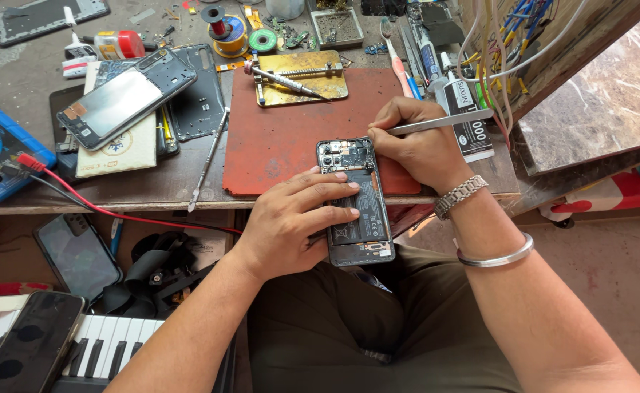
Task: The person works at a cluttered repair bench on a disassembled smartphone, using tweezers to pick at and reposition small internal components near the battery and camera area. They briefly set the phone down, handle another phone on the bench, then resume prying and adjusting parts inside the open phone with the tweezers.
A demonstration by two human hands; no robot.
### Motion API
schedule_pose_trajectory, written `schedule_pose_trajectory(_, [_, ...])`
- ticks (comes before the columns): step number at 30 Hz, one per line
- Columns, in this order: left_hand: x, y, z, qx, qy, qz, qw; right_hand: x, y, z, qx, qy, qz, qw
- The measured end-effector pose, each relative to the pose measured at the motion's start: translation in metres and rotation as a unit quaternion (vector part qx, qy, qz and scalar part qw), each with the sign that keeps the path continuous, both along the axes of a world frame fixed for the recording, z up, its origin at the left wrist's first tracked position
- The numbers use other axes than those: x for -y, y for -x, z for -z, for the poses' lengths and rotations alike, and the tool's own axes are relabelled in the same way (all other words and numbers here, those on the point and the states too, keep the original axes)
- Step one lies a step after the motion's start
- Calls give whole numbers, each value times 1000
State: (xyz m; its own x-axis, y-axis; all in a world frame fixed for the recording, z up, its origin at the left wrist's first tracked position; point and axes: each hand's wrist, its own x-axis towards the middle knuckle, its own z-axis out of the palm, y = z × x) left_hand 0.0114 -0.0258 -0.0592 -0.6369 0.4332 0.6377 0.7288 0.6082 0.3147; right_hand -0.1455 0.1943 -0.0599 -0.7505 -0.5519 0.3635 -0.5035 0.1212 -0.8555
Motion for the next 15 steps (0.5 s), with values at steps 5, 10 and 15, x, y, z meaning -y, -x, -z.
schedule_pose_trajectory(5, [0,1,1,3,-10,4,1000,-2,1,1,2,-15,2,1000])
schedule_pose_trajectory(10, [0,1,1,1,0,1,1000,1,1,1,44,13,14,999])
schedule_pose_trajectory(15, [0,1,2,4,-9,2,1000,1,-4,-4,-18,-19,-14,1000])
